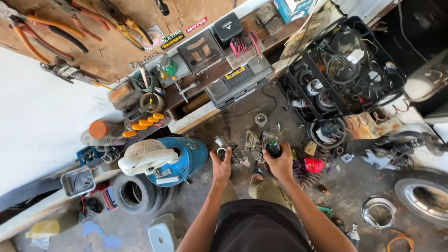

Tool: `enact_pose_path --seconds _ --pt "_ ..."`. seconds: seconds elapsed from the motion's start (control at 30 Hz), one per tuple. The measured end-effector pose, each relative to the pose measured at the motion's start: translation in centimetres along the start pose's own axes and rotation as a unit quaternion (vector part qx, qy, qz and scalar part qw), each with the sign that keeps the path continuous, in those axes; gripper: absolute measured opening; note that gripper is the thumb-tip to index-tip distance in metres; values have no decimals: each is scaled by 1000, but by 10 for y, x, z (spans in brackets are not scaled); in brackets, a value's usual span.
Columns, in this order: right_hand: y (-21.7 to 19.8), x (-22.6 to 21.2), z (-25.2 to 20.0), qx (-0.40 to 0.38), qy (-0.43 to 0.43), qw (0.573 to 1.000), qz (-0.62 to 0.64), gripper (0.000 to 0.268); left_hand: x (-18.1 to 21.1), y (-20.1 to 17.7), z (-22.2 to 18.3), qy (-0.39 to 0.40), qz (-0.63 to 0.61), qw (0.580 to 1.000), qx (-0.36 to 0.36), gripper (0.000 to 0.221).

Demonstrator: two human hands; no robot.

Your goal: Disassembling and cleaning a motorcycle carburetor using a screwdriver and a rag

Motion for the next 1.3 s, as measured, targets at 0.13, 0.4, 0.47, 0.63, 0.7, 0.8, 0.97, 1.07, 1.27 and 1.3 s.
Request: enact_pose_path --seconds 0.13,0.4,0.47,0.63,0.7,0.8,0.97,1.07,1.27,1.3 --pt "-10 -12 30 -39 -31 999 -18 43 16 14 -7 5 -24 999 28 74" --pt "36 -57 105 -34 -99 994 42 39 85 -8 47 110 4 987 113 70" --pt "56 -70 121 -14 -119 992 40 43 101 -14 69 107 22 987 120 70" --pt "94 -78 140 28 -114 992 41 46 125 -25 112 95 61 989 101 73" --pt "109 -68 137 17 -90 995 28 47 107 -23 124 48 90 992 67 76" --pt "132 -35 144 4 -105 994 25 46 69 -4 145 21 117 992 37 72" --pt "180 46 154 3 -145 989 21 47 16 43 187 28 86 996 8 75" --pt "205 93 161 16 -162 986 33 47 -16 71 221 44 72 996 10 77" --pt "244 165 185 33 -127 991 38 47 -37 116 283 108 75 991 -21 78" --pt "248 175 189 38 -112 992 34 46 -43 125 295 122 95 988 -24 78"
Point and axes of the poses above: each hand's wrist, its own z-axis towards the middle knuckle, its own y-axis out of the palm, x = y × z, the point moved 1 cm from there along z, towards the middle knuckle, and after that the axes turned 7 degrees about x, right-handed, at the moved point
